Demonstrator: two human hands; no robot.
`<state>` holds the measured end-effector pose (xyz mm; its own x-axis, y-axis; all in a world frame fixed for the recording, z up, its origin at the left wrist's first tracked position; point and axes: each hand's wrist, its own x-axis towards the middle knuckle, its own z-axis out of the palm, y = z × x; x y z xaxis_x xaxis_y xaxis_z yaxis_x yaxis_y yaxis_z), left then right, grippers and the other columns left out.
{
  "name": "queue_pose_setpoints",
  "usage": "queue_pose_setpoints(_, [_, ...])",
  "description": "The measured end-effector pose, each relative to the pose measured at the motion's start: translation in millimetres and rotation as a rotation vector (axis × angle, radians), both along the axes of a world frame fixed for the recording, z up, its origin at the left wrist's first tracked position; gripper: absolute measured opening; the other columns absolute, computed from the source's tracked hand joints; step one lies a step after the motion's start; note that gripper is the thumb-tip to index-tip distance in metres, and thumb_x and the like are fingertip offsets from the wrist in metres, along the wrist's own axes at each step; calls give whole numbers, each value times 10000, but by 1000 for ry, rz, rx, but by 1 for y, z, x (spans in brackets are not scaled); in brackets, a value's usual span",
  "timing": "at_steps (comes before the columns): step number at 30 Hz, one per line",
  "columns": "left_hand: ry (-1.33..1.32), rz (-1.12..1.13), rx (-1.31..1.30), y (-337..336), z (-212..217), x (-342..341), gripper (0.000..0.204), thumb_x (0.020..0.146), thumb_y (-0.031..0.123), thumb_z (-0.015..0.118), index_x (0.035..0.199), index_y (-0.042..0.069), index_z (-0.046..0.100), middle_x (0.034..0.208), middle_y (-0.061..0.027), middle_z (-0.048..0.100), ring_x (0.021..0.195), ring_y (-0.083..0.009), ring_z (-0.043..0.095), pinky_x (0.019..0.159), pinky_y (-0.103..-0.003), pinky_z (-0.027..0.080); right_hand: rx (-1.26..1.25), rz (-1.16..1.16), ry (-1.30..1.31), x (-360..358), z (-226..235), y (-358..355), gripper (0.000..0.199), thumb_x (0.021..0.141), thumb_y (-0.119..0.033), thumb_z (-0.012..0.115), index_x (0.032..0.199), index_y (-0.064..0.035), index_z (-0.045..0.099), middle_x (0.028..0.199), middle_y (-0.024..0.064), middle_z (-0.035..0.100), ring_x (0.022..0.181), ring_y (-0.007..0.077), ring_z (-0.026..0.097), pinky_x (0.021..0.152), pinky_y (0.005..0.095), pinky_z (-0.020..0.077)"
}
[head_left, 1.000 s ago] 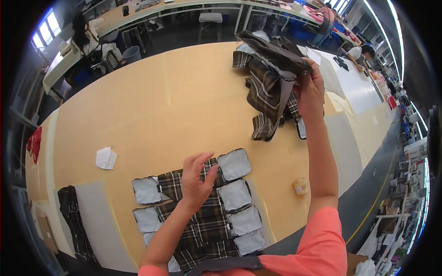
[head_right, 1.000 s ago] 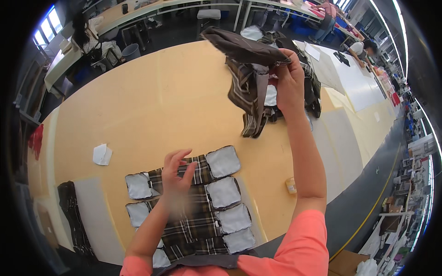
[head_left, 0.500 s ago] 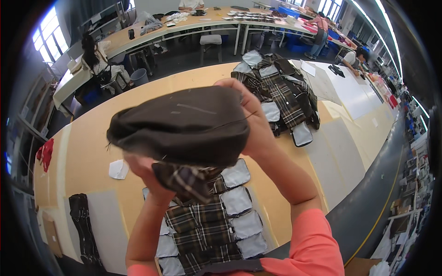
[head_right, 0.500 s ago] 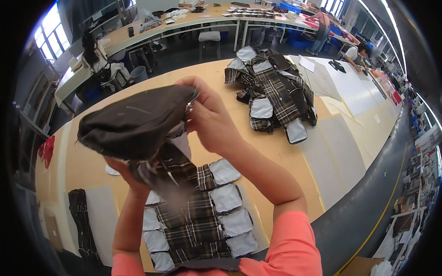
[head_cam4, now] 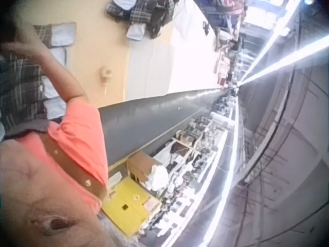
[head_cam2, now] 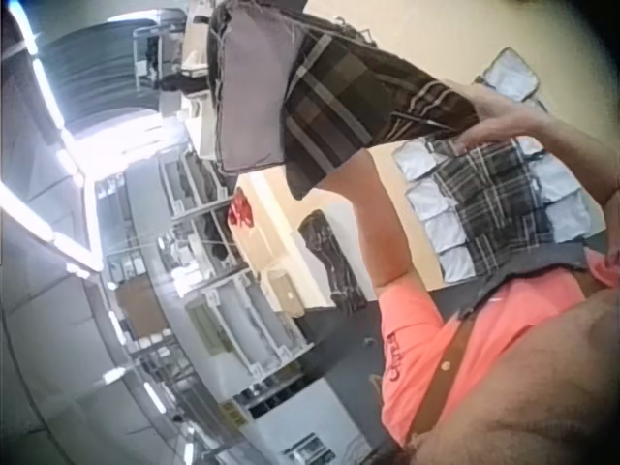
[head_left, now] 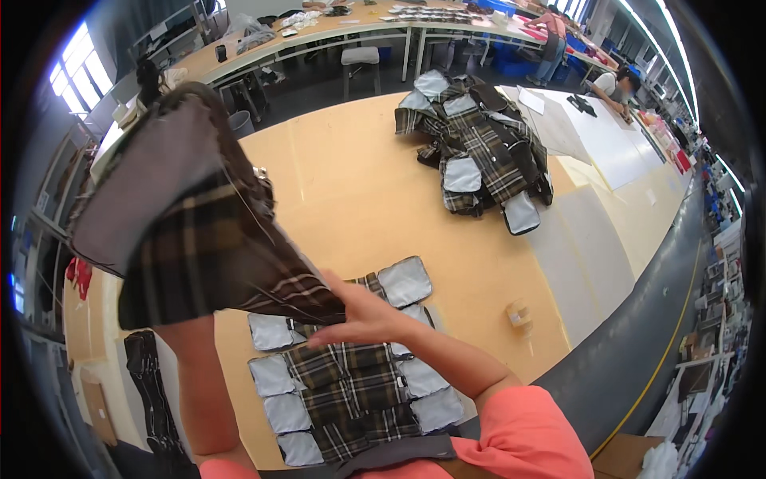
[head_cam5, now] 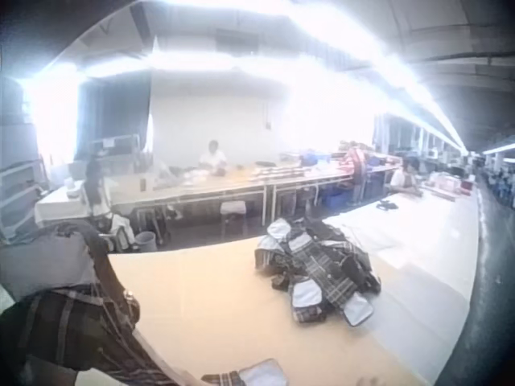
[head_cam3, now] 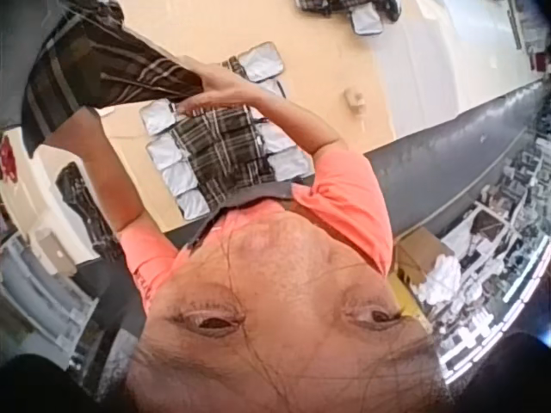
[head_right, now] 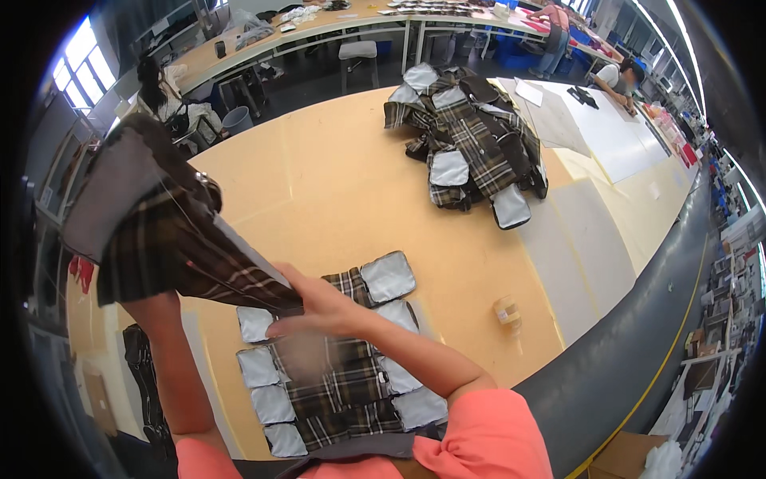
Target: The person assembles plaid fabric pouches on a workbench. They lay out the fabric pieces, apply a liquid from a squeeze bottle to the edges, and fold the fabric to form the pouches. The person repeats this process for multiple items, stacking the finished pouches on the table.
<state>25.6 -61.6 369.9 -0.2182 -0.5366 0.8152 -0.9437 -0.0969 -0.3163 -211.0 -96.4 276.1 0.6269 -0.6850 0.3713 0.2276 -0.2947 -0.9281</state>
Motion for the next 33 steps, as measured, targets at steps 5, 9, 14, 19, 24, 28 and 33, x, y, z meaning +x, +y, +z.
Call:
queue_pose_setpoints(5, [222,7,-42,-8,5,9,288,852,48,666,1116,-53,612,1130,-117,633,982,-213,628,841,-325,523,-139,-70,87,17,-89,4,262,788,-129,740,1028,-60,661,1098,81,623,1076,266,532,924,369,406])
queue_pose_setpoints(9, [1688,-687,-448,-23,16,2,299,836,78,709,1084,-70,633,1116,-118,651,978,-168,632,853,-283,511,50,-184,281,12,-97,-12,266,853,-132,656,1086,-15,605,1038,171,640,1001,329,598,884,372,460])
queue_pose_setpoints(14, [1936,-658,-277,-33,-80,66,373,836,136,733,1161,1,609,1114,-70,652,967,-150,639,811,-282,533,136,-142,453,-56,-86,-116,150,911,-78,590,1038,-21,646,915,8,661,888,87,573,833,257,461])
queue_pose_setpoints(19, [2529,-282,-14,-39,-235,104,267,836,211,746,1058,122,628,1000,7,660,902,-151,627,759,-316,530,-68,48,983,-54,-86,-224,219,906,-202,621,967,8,643,804,37,633,808,93,570,761,253,459])
queue_pose_setpoints(24, [2313,77,224,-58,-336,95,456,775,226,794,1168,118,591,998,-53,670,868,-196,622,715,-351,502,-2,215,1243,-41,-184,-274,293,840,-292,685,1018,-61,652,876,74,643,893,191,597,851,328,442])
queue_pose_setpoints(28, [1202,412,448,-37,-403,136,606,732,215,791,1274,118,538,1054,-145,636,911,-319,605,837,-440,487,-724,-460,1184,-33,-243,-241,419,791,-352,716,1150,-156,624,1129,54,612,1064,236,562,970,420,376])
queue_pose_setpoints(33, [993,335,585,-36,-395,136,610,724,205,784,1286,137,556,1076,-139,581,924,-316,583,844,-410,481,-454,-739,1050,-92,-253,-236,471,786,-352,720,1196,-153,601,1199,67,590,1105,270,549,978,415,394])
